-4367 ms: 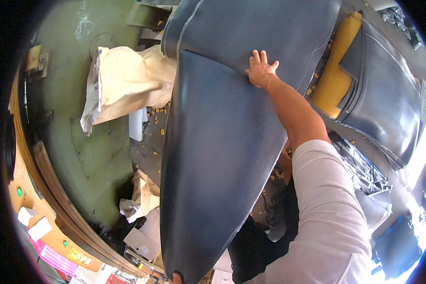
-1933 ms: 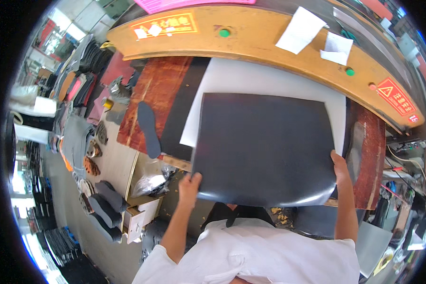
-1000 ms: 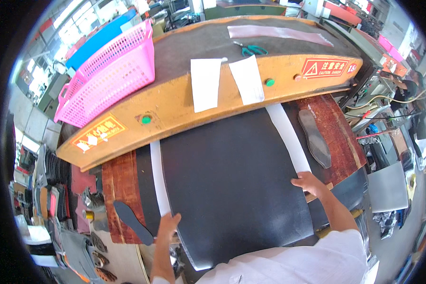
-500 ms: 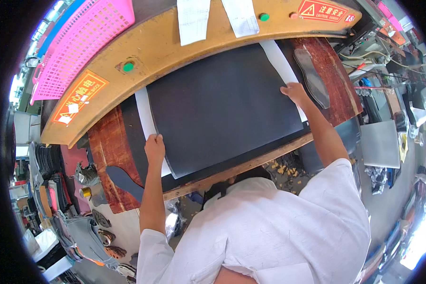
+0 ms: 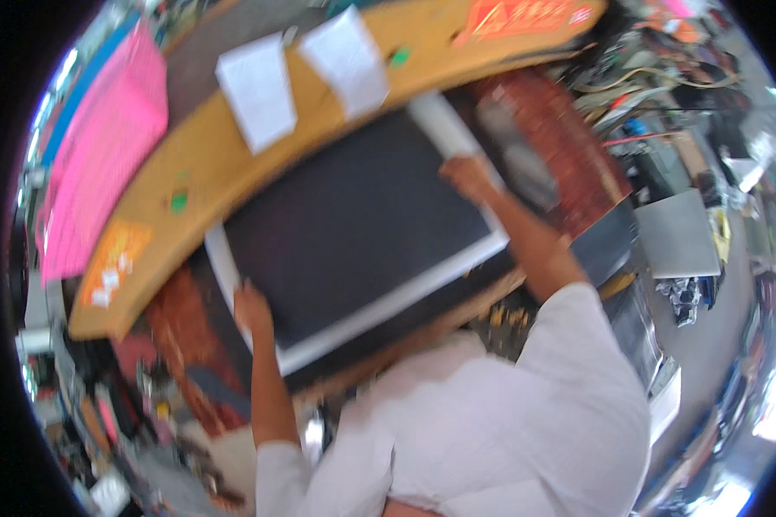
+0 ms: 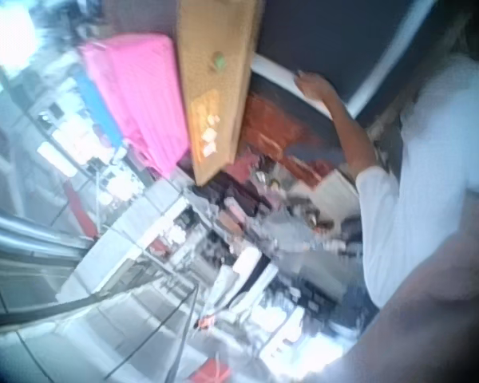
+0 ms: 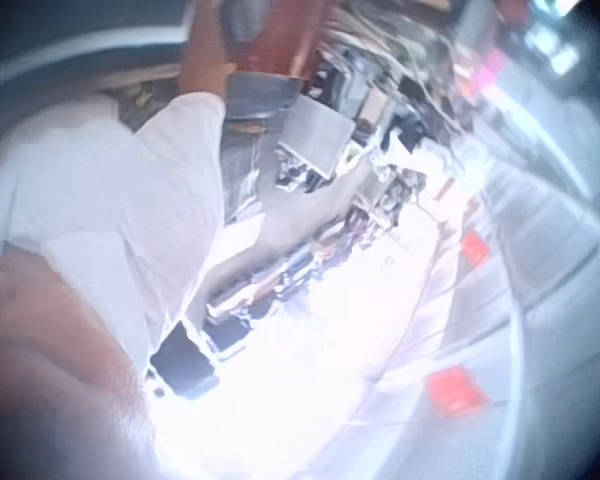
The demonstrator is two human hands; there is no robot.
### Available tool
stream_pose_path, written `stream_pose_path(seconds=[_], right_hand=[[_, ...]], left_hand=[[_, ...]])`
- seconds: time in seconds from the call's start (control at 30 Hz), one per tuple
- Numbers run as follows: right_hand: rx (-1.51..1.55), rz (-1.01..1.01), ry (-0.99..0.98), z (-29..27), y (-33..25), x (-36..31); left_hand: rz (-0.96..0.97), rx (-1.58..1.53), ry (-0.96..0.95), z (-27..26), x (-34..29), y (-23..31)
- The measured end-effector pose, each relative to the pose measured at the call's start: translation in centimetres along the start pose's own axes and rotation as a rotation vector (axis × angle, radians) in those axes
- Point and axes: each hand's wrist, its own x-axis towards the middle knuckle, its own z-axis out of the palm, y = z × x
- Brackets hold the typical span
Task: The person places a large sheet of dark material on a cutting machine, aligns it, and uses a handheld blade to cut out multiple identical shapes. The cut pieces are removed and set aside as the process repeats.
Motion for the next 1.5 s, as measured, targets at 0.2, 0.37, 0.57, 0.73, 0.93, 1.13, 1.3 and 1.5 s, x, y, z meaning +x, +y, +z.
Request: stream_pose_path(seconds=[0.2, 0.37, 0.57, 0.73, 0.93, 1.13, 1.3, 1.5], right_hand=[[0.960, 0.664, -0.072, -2.5, -1.0, -0.5], [1.031, 0.684, -0.031, -3.6, -1.6, -2.4], [0.648, 0.400, -0.078, -4.1, 1.4, -3.3], [0.660, 0.831, 0.100, -6.5, 11.7, -8.2], [0.405, 0.825, -0.291, -4.8, 12.0, -8.5], [0.657, 0.750, -0.372, -2.1, 13.6, -5.7], [0.378, 0.543, -0.195, -1.5, 15.1, -4.1], [0.699, 0.691, -0.450, -14.6, 2.9, -0.1]], left_hand=[[-0.292, -0.260, 0.051, -2.0, -2.2, 1.1], [-0.285, -0.253, 0.049, -4.3, -4.0, 2.6], [-0.171, -0.264, 0.146, -4.5, -4.8, 2.4], [0.085, -0.120, 0.168, -4.8, -8.4, 1.9], [0.102, -0.161, 0.144, -4.7, -9.0, 2.4], [0.037, -0.258, 0.161, -4.7, -8.8, 3.3], [-0.032, -0.251, 0.155, -4.6, -9.3, 3.8], [-0.048, -0.261, 0.142, -4.5, -9.5, 3.7]])
